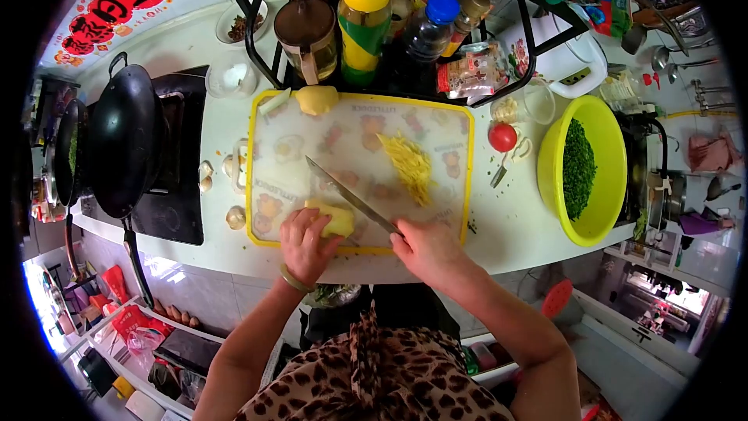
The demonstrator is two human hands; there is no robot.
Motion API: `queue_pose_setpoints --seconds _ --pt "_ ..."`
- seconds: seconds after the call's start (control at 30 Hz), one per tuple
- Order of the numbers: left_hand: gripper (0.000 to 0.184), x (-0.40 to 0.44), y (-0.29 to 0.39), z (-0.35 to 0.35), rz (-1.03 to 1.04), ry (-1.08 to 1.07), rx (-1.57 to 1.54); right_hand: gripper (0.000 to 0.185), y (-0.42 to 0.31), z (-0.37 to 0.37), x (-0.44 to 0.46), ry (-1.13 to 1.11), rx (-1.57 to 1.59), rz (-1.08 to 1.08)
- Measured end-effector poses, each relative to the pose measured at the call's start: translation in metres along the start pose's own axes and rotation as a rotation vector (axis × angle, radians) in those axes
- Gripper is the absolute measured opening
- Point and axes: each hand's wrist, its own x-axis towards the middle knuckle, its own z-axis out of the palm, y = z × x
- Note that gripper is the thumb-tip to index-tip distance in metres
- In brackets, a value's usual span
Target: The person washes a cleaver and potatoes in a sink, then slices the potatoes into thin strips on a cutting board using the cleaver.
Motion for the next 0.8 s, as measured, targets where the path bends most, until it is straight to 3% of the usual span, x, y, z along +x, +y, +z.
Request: queue_pose_setpoints --seconds 0.6,0.8 --pt "0.053 0.001 -0.005 -0.003 0.027 -0.017 -0.005 0.02 0.007 0.004 -0.006 0.016 0.0 0.004" --pt "0.049 0.011 -0.016 -0.007 0.155 -0.107 -0.019 0.02 0.008 0.003 -0.006 0.001 -0.005 0.016"
